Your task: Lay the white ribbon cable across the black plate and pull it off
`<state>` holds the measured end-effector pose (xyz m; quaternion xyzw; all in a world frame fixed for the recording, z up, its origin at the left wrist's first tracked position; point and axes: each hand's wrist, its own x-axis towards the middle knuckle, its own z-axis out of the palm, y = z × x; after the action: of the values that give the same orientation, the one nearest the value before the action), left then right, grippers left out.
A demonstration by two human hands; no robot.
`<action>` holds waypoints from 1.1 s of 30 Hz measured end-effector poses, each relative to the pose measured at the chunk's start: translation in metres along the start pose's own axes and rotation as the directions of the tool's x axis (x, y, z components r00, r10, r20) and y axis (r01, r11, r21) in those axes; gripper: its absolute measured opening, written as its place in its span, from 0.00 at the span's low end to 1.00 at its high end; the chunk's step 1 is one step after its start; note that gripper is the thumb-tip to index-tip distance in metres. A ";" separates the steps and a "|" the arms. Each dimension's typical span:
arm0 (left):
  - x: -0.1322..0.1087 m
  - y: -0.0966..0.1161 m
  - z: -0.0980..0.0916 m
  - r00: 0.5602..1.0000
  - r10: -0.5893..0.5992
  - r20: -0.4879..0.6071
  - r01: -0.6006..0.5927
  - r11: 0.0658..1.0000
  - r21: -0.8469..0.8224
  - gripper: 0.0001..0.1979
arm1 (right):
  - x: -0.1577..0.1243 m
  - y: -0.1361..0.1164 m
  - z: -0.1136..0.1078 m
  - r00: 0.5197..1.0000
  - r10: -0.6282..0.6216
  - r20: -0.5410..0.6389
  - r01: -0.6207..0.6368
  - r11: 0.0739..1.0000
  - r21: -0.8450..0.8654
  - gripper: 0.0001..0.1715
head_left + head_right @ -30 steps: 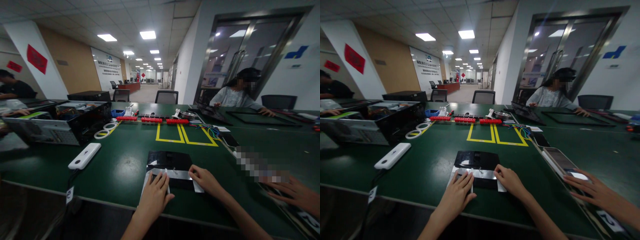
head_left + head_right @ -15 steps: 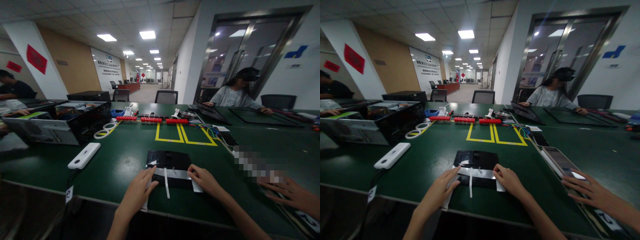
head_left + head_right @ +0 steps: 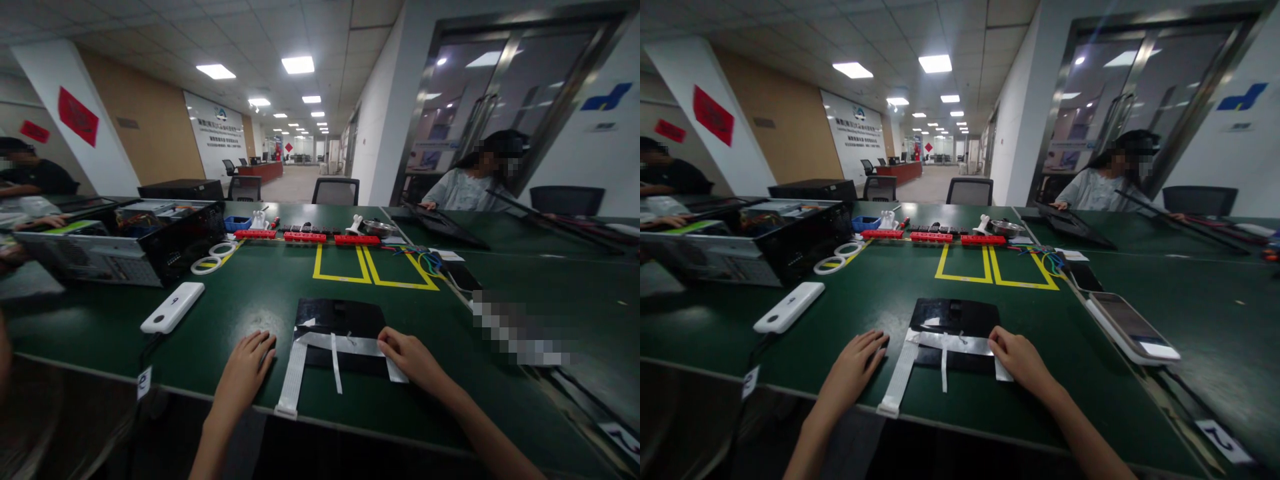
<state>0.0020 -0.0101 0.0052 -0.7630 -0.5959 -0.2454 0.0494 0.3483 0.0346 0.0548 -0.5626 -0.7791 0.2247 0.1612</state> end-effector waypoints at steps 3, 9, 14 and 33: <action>0.000 0.001 -0.002 1.000 -0.005 0.013 0.005 1.000 0.002 0.16 | -0.001 -0.004 -0.002 1.000 0.005 0.007 -0.004 1.000 -0.005 0.14; 0.004 0.007 0.000 0.998 0.022 0.064 -0.021 1.000 -0.012 0.16 | 0.000 -0.003 -0.003 1.000 -0.003 -0.016 0.002 1.000 -0.017 0.13; 0.011 0.021 0.002 0.991 0.037 0.129 -0.031 0.999 -0.044 0.16 | 0.001 0.003 0.000 0.997 -0.039 -0.069 0.038 0.999 -0.015 0.13; 0.007 0.031 -0.002 0.982 0.006 0.190 0.012 0.996 -0.092 0.18 | -0.002 -0.001 0.000 0.995 -0.059 -0.082 0.070 0.987 0.142 0.11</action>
<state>0.0312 -0.0131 0.0163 -0.7835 -0.5870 -0.1990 -0.0436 0.3485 0.0328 0.0557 -0.5324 -0.7716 0.2531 0.2390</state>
